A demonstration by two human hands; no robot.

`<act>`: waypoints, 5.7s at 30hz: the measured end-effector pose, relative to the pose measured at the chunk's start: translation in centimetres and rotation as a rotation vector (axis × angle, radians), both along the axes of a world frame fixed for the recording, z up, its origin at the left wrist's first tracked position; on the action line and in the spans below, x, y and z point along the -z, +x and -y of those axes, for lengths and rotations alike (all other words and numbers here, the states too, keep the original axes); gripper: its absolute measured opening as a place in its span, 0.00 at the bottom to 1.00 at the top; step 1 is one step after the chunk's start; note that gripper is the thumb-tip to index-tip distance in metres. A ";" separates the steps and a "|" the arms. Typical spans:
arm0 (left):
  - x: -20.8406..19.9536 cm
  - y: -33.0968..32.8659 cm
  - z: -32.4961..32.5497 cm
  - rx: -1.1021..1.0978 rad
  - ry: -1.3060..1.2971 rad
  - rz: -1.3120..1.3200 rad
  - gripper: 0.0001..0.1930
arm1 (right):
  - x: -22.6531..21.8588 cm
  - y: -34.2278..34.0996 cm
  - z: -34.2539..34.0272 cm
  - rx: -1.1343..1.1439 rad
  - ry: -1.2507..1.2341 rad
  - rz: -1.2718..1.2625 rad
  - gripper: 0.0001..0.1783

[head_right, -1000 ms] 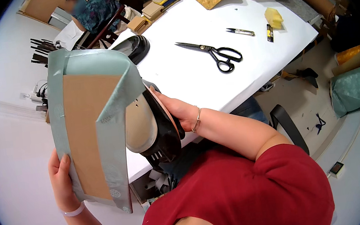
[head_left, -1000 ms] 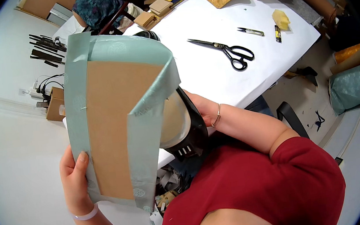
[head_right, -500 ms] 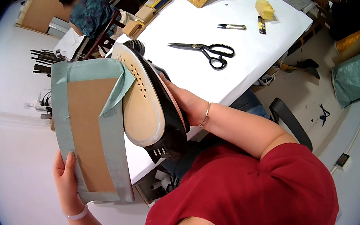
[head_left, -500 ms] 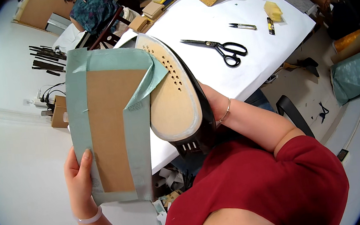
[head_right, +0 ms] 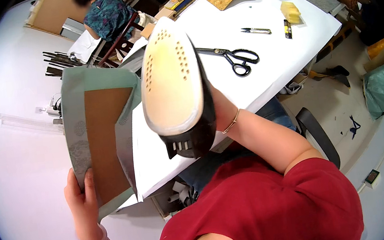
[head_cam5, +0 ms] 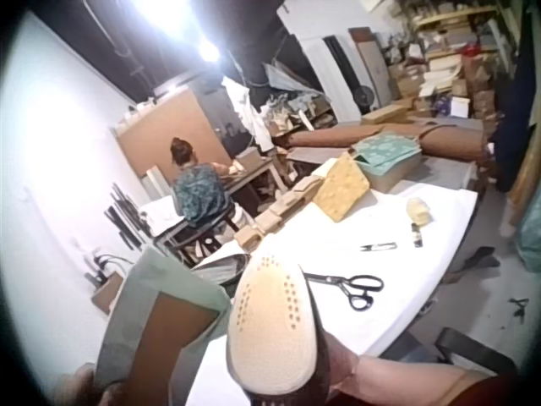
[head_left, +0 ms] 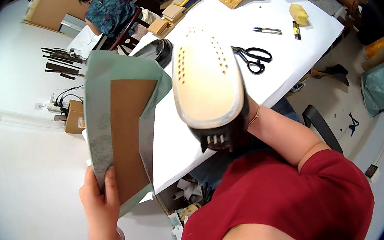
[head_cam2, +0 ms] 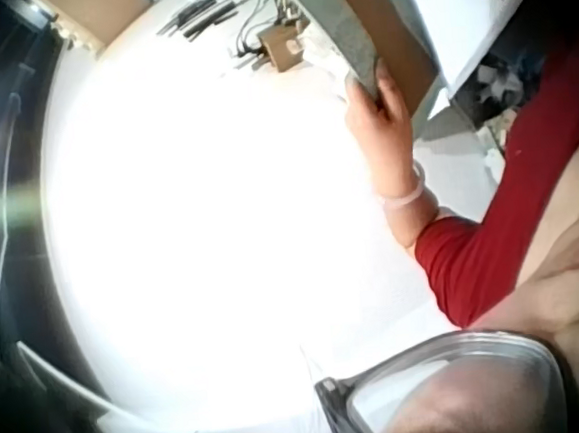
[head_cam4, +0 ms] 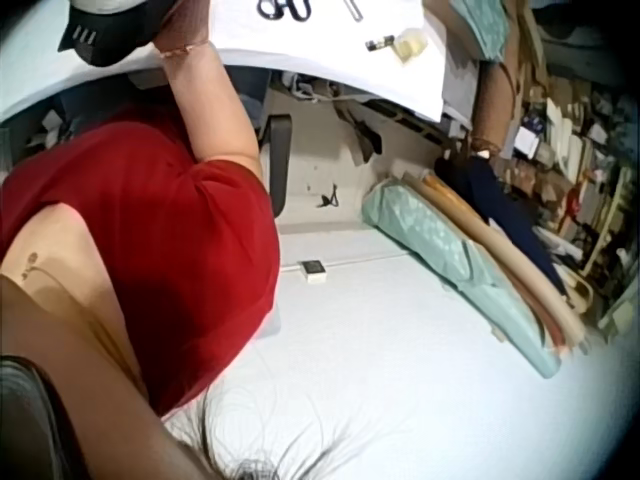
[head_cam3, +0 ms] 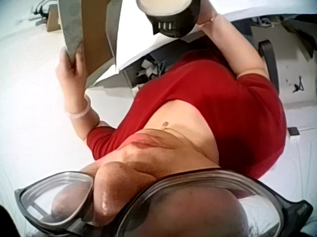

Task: The person trims the edges of a light green patterned fabric covering a rectangular cardboard piece using scissors. They then use an iron to press the fabric onto the cardboard, folding and smoothing the edges. The process is repeated on multiple sides to secure the fabric.

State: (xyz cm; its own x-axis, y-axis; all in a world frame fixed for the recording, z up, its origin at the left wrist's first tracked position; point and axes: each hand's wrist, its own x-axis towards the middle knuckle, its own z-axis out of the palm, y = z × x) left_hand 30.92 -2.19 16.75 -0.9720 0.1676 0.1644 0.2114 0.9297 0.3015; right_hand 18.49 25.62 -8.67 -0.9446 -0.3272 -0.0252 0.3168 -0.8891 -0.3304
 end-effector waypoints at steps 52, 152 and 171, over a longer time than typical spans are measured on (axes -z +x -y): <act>14.2 0.3 13.4 -0.156 1.043 -0.009 0.20 | -14.9 -9.6 8.5 -0.129 1.124 -0.897 0.15; 12.6 -0.5 9.5 -0.153 0.762 0.203 0.16 | -7.4 -6.0 4.8 -0.286 0.568 -0.415 0.15; 20.7 -8.7 5.5 -0.499 1.229 0.394 0.20 | -0.7 -11.7 8.7 -0.004 0.971 -0.258 0.32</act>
State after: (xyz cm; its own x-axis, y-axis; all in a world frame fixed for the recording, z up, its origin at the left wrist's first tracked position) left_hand 22.27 -7.69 -3.94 -0.9022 -0.2591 -0.3447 -0.3511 -0.0228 0.9361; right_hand 6.82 16.89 -7.94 -0.9577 -0.2772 -0.0775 0.1356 -0.1969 -0.9710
